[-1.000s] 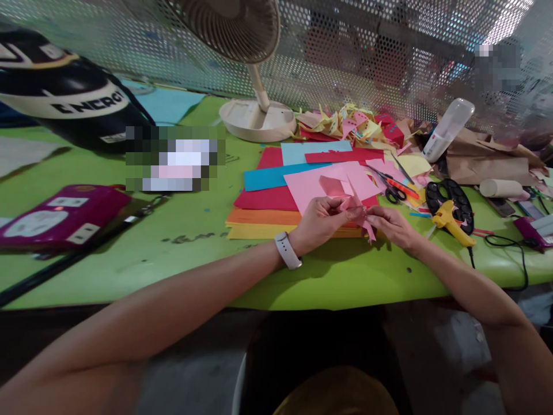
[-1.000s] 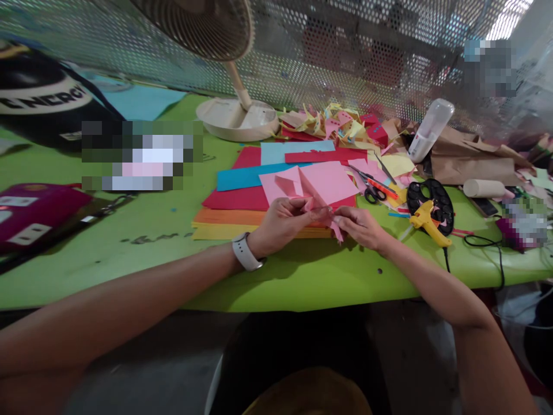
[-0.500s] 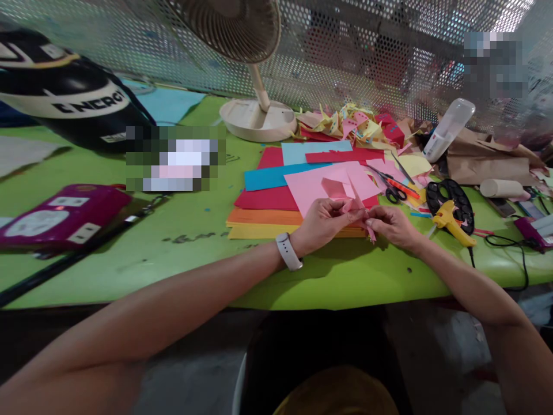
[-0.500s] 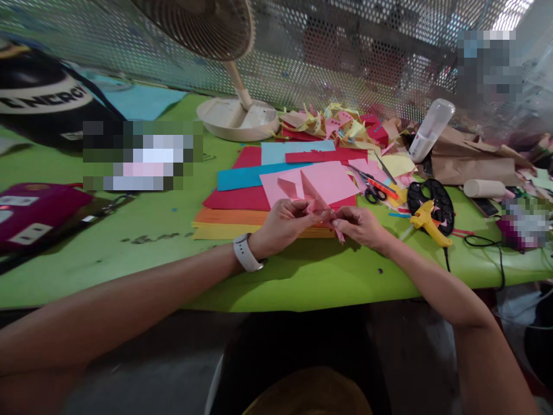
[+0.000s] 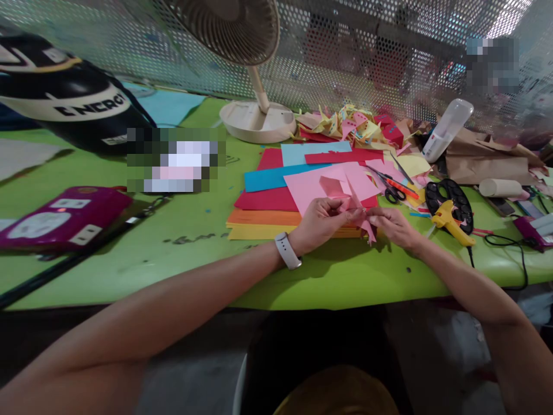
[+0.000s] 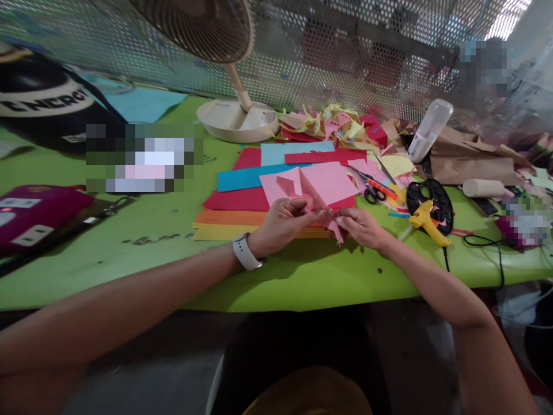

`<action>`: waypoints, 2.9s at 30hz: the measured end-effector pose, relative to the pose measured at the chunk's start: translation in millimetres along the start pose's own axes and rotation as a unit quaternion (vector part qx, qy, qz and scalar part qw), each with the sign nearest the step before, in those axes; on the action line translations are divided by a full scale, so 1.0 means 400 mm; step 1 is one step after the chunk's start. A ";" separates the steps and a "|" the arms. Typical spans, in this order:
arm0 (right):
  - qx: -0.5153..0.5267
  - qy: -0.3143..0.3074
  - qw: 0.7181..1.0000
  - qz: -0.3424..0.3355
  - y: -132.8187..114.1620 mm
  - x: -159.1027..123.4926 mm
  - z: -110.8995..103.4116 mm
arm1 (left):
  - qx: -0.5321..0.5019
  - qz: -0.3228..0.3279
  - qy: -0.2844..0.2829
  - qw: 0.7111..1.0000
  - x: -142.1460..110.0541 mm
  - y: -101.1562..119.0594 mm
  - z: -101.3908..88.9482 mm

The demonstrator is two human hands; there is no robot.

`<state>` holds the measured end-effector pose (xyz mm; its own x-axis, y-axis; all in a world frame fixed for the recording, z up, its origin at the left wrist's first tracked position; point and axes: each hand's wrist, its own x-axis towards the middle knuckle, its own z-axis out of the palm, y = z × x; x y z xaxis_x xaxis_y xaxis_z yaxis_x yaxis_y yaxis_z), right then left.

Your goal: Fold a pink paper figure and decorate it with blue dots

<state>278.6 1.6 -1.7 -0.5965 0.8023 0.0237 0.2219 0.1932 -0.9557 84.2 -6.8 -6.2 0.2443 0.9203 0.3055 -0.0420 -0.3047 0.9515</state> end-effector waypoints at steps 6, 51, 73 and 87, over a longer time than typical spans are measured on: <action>0.001 0.004 1.000 0.005 -0.001 -0.002 -0.001 | 0.004 0.014 0.005 1.000 0.002 -0.005 -0.002; 0.032 0.020 0.999 0.027 0.015 0.001 -0.017 | 0.320 0.404 -0.036 0.856 0.000 -0.037 -0.042; -0.079 0.199 0.963 -0.165 0.027 0.000 -0.015 | -0.153 -0.053 0.040 0.986 0.031 -0.037 -0.022; -0.108 0.153 0.974 -0.126 0.012 -0.002 -0.016 | -0.130 -0.042 0.023 0.990 0.033 -0.059 -0.023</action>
<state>285.0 5.4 -4.4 -0.4029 0.8381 0.3677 0.2752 0.4941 -0.8247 79.6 14.7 -24.5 0.2130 0.9519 0.2202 -0.2722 -0.1586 0.9491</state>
